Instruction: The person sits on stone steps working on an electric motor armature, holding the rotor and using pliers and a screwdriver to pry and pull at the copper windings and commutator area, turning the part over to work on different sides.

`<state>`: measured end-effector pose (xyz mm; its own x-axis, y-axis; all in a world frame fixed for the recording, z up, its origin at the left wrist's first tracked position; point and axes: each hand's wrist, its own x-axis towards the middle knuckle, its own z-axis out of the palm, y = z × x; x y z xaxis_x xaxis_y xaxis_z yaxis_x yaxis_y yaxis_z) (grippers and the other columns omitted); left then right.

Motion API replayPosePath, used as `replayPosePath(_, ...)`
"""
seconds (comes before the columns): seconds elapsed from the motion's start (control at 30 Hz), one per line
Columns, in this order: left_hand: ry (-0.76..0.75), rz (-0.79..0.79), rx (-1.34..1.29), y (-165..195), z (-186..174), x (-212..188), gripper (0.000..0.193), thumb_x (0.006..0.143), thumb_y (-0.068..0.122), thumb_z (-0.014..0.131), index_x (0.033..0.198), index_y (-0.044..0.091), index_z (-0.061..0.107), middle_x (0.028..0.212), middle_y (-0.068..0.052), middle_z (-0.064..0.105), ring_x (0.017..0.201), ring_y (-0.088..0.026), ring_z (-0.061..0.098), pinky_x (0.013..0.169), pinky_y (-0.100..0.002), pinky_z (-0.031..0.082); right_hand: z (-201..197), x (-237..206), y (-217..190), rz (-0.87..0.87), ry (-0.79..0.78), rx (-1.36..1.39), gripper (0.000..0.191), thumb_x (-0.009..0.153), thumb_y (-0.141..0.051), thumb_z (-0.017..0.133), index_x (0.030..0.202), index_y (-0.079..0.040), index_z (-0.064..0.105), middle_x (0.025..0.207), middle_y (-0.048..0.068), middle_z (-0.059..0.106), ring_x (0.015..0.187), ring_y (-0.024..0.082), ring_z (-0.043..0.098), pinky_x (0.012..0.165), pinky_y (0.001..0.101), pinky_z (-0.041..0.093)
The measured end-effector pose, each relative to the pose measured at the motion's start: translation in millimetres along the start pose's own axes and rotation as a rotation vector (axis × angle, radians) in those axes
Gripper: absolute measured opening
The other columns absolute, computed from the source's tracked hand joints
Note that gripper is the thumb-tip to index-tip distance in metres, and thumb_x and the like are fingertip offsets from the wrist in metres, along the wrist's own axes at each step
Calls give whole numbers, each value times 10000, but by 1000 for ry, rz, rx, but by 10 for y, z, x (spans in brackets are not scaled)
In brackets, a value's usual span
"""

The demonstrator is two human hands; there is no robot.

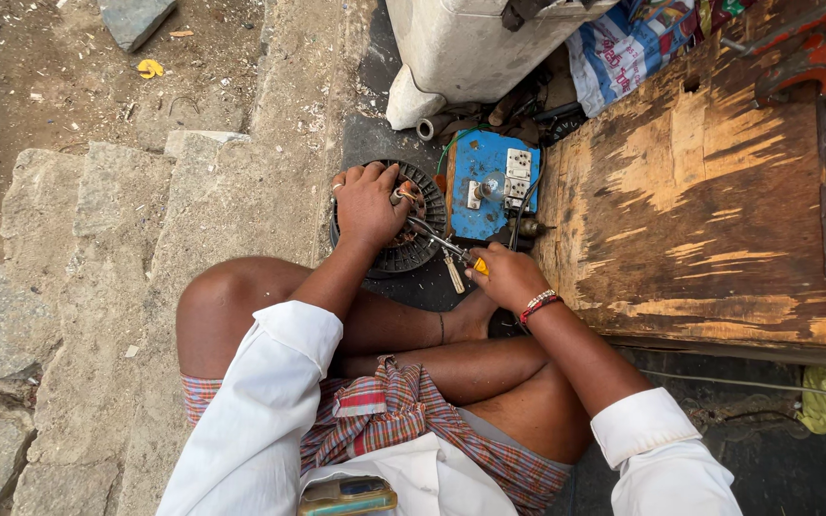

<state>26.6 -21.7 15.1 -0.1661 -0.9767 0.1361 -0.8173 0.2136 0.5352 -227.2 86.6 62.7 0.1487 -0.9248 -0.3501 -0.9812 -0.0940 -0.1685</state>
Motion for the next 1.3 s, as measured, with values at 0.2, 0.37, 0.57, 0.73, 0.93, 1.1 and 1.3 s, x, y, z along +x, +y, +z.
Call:
replayPosePath(0.2,-28,-14,24,-9,-15,12,561,886,445,629,1361,149,657,1341,-82,627,1269,-296,506,1115,-541,285,52,8,-23,-59,47,119,492,913,-444,683,1290,-128,677,1193,114,720,1021,324,703,859,441,540)
replayPosePath(0.37,-43,-14,26,-7,-6,7,576,886,454,621,1373,147,645,1347,-92,620,1276,-303,494,1089,-528,296,93,63,54,142,-203,269,619,908,-501,675,1428,-171,607,1082,187,757,1007,301,743,904,392,554)
replayPosePath(0.57,-27,-20,1,-19,-17,-3,546,916,463,609,1361,150,657,1322,-82,633,1285,-297,497,1107,-535,288,101,86,89,7,-188,467,581,910,-493,682,1352,-117,637,1038,143,771,958,248,736,852,400,544)
replayPosePath(0.73,-29,-8,-5,7,-40,0,552,891,458,629,1345,147,670,1317,-80,640,1262,-295,511,1097,-529,295,162,29,20,265,-308,394,492,927,-541,634,1125,-95,695,788,167,710,750,310,709,768,445,568)
replayPosePath(0.93,-15,-3,15,2,-47,3,577,825,450,672,1320,152,681,1289,-74,646,1238,-292,523,1088,-532,295,476,-13,36,122,39,166,500,908,-589,697,918,-90,716,701,161,706,815,389,615,695,505,538)
replayPosePath(1.1,5,0,-28,1,-42,-9,552,866,457,670,1323,149,685,1299,-73,651,1223,-294,534,1101,-522,308,739,-50,-135,172,329,4,526,887,-616,703,831,-93,689,706,185,691,798,430,654,726,537,540)
replayPosePath(1.3,3,6,-41,10,-26,-27,532,902,464,662,1324,140,690,1294,-74,656,1221,-294,543,1089,-523,323,421,-105,-186,218,107,-5,553,909,-650,626,920,-102,696,818,167,726,795,395,701,692,530,551)
